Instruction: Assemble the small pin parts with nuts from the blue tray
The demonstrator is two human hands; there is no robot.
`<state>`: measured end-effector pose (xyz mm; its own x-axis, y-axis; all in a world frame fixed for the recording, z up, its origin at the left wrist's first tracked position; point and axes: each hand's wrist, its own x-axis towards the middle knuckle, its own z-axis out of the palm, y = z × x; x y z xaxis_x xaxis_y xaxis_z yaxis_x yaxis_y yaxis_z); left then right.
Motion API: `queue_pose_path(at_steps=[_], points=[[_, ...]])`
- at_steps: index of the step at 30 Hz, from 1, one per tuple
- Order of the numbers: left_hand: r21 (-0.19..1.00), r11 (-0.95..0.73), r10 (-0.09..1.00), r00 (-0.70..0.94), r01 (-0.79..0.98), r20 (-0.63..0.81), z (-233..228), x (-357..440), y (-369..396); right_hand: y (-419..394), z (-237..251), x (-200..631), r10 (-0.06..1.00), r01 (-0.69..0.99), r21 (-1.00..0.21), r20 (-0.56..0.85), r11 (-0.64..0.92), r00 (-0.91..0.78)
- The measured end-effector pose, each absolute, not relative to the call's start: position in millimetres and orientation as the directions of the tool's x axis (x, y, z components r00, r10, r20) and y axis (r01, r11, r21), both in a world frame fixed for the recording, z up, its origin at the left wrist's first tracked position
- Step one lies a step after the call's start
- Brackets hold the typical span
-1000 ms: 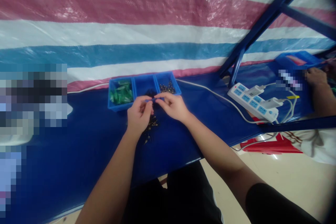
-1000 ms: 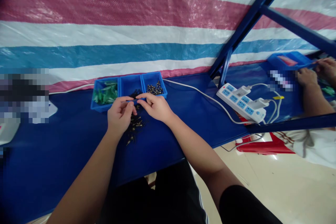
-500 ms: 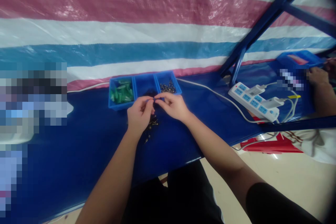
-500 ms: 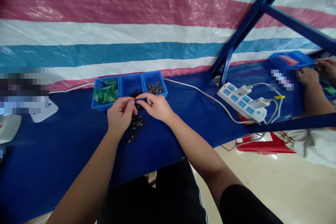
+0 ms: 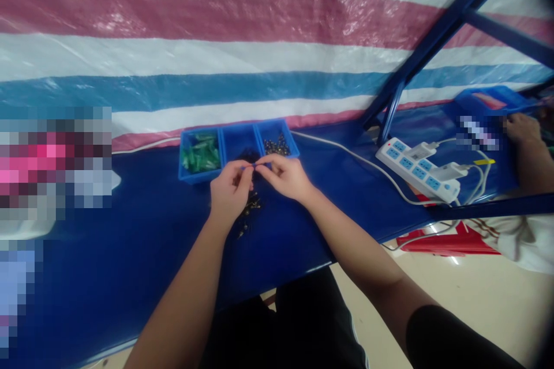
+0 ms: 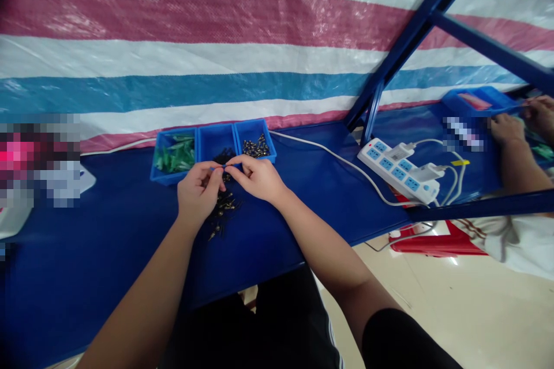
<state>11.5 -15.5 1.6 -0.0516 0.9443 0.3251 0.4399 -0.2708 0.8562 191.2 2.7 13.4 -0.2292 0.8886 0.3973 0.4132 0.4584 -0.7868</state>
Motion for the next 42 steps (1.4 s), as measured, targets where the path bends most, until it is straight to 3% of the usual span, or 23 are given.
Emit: queue_pose_path(at_steps=[16, 20, 23, 26, 28, 36, 42], points=[[0.867, -0.272, 0.944, -0.059, 0.419, 0.324, 2, 10, -15, 3, 13, 193, 0.874, 0.352, -0.804, 0.402, 0.479, -0.272], [0.847, -0.247, 0.928, -0.137, 0.470, 0.347, 4, 8, -14, 7, 16, 193, 0.917, 0.197, -0.905, 0.335, 0.377, -0.218], [0.824, -0.222, 0.908, -0.197, 0.522, 0.369, 3, 6, -12, 12, 20, 194, 0.962, -0.063, -0.989, 0.147, 0.136, -0.231], [0.782, -0.197, 0.873, -0.258, 0.591, 0.415, 1, 4, -10, 16, 27, 198, 0.957, -0.341, -0.936, 0.015, -0.089, -0.290], [0.747, -0.181, 0.850, -0.280, 0.640, 0.447, 0, 3, -9, 17, 31, 200, 0.954, -0.439, -0.889, 0.003, -0.135, -0.300], [0.705, -0.099, 0.877, -0.274, 0.703, 0.395, -4, 0, -5, 20, 27, 197, 0.975, -0.493, -0.861, -0.016, -0.125, -0.220], [0.700, -0.263, 0.860, -0.168, 0.664, 0.482, -1, 7, -12, 20, 22, 192, 0.980, -0.491, -0.870, 0.045, -0.058, -0.195]])
